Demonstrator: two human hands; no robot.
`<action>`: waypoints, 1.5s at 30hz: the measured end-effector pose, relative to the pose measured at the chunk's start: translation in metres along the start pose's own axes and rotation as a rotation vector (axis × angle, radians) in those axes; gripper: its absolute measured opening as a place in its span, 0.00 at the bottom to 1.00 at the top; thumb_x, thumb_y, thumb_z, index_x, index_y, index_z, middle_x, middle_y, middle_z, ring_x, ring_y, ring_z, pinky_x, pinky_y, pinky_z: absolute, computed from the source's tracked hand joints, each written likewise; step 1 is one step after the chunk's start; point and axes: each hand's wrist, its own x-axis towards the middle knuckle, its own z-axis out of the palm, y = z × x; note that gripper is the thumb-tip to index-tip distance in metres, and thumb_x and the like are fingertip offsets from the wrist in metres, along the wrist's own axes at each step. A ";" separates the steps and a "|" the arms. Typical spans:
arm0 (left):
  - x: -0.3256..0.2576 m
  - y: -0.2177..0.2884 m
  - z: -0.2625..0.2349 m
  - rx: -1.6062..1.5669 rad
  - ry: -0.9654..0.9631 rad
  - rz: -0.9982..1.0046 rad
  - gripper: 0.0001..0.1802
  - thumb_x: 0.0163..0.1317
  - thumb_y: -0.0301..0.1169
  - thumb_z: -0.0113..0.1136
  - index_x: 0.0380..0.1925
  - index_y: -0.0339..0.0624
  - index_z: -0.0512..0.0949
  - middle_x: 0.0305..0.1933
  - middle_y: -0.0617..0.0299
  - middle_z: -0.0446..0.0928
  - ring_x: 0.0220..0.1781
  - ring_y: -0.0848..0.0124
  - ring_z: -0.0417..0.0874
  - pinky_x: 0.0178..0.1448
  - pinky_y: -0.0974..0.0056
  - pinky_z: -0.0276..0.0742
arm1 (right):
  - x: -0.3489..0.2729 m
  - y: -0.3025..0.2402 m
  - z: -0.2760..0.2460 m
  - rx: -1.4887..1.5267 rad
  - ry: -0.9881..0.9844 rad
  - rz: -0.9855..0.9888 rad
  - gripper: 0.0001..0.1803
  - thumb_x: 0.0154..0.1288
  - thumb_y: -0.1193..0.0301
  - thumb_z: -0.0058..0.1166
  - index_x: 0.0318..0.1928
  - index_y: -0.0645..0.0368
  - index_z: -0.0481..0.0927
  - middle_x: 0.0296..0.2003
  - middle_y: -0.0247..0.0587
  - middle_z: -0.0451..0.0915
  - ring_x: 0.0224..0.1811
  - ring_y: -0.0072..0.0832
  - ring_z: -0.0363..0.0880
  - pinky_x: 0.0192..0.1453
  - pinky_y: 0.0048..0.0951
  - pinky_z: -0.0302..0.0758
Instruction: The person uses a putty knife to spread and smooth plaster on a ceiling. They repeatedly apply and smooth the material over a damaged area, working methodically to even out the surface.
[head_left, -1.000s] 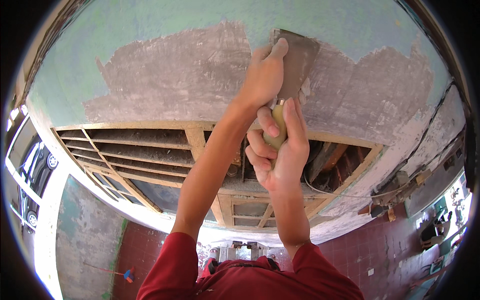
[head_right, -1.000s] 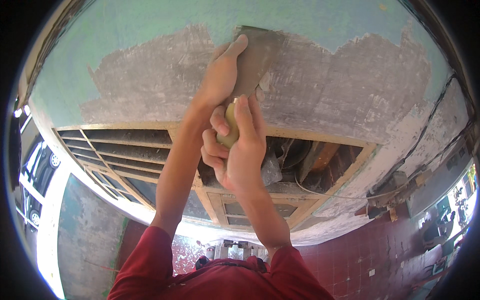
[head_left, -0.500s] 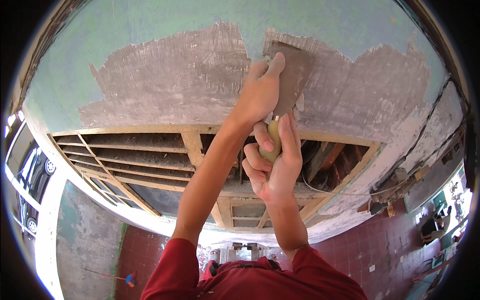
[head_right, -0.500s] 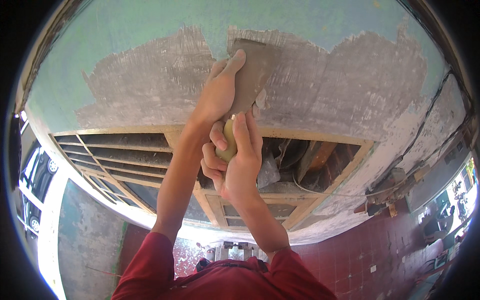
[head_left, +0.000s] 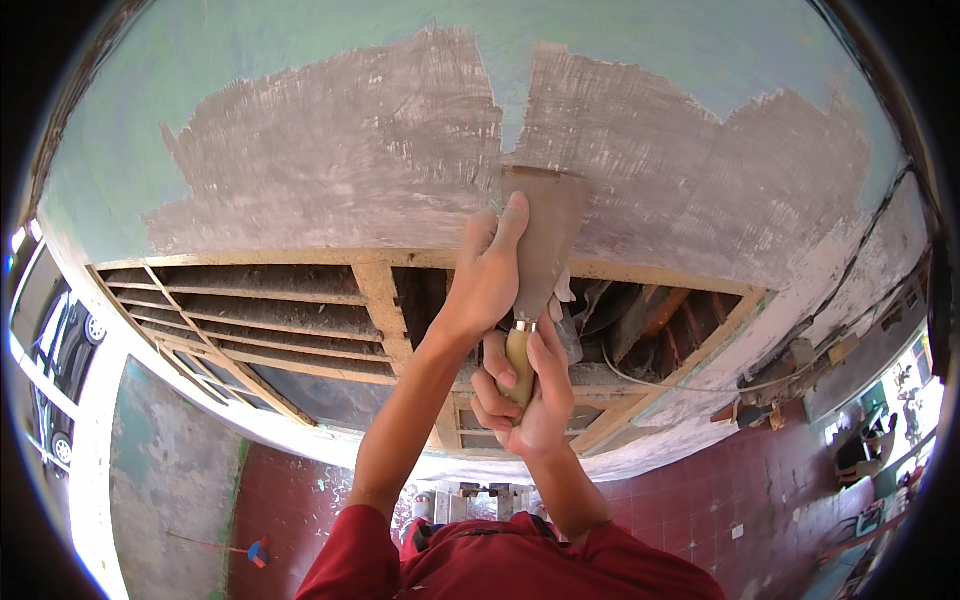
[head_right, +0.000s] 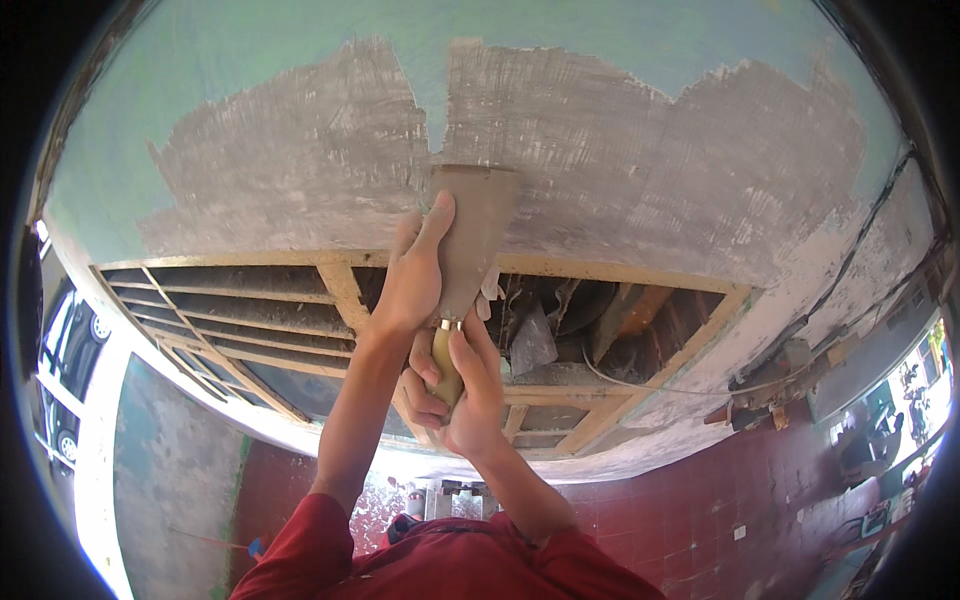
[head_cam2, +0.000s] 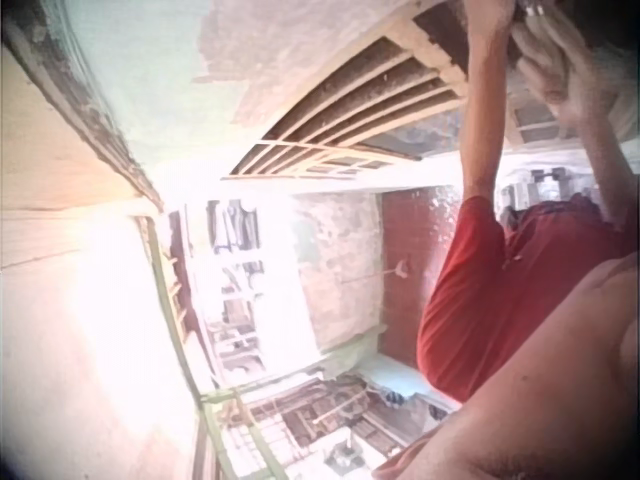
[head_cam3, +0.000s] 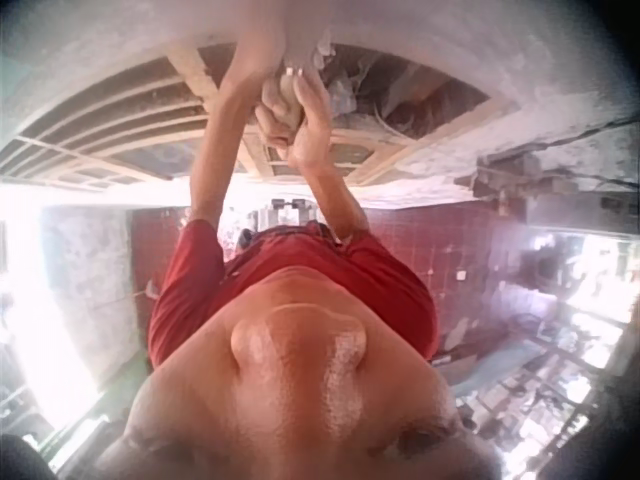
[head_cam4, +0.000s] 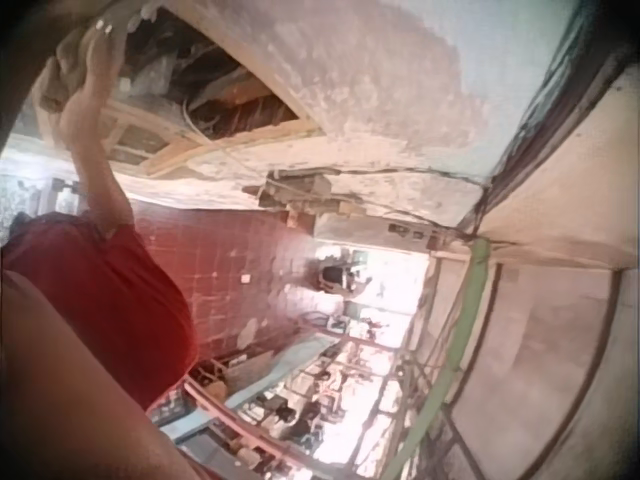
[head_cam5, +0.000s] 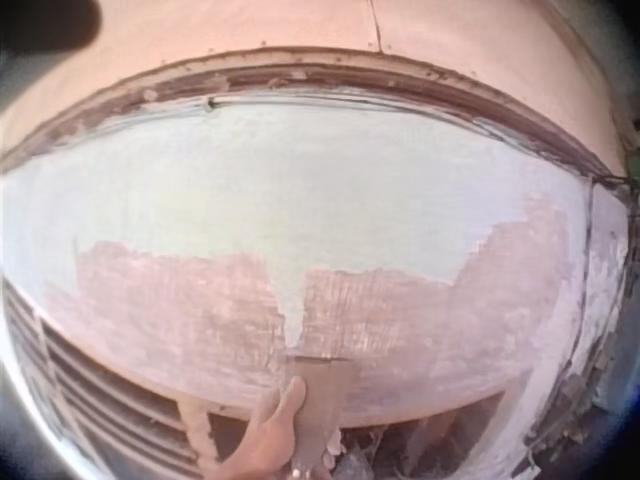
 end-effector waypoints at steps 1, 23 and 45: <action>0.002 0.000 -0.001 -0.016 -0.014 -0.027 0.24 0.72 0.48 0.46 0.35 0.33 0.73 0.30 0.62 0.73 0.31 0.78 0.71 0.34 0.70 0.68 | 0.000 0.000 -0.003 -0.005 -0.022 -0.016 0.20 0.77 0.58 0.32 0.65 0.44 0.57 0.24 0.32 0.62 0.10 0.15 0.51 0.07 0.17 0.50; 0.005 0.005 -0.011 0.030 -0.015 -0.045 0.25 0.70 0.48 0.50 0.44 0.33 0.75 0.34 0.63 0.76 0.35 0.79 0.72 0.39 0.73 0.68 | 0.006 0.009 0.011 -0.165 0.000 -0.110 0.27 0.77 0.61 0.27 0.71 0.52 0.45 0.25 0.35 0.62 0.07 0.16 0.50 0.06 0.19 0.49; 0.002 0.000 -0.022 -0.053 -0.222 -0.078 0.26 0.72 0.47 0.46 0.39 0.30 0.75 0.32 0.59 0.77 0.34 0.77 0.77 0.37 0.71 0.72 | 0.007 0.008 0.017 -0.193 0.154 -0.096 0.27 0.77 0.59 0.31 0.68 0.62 0.50 0.22 0.35 0.65 0.07 0.15 0.50 0.09 0.18 0.52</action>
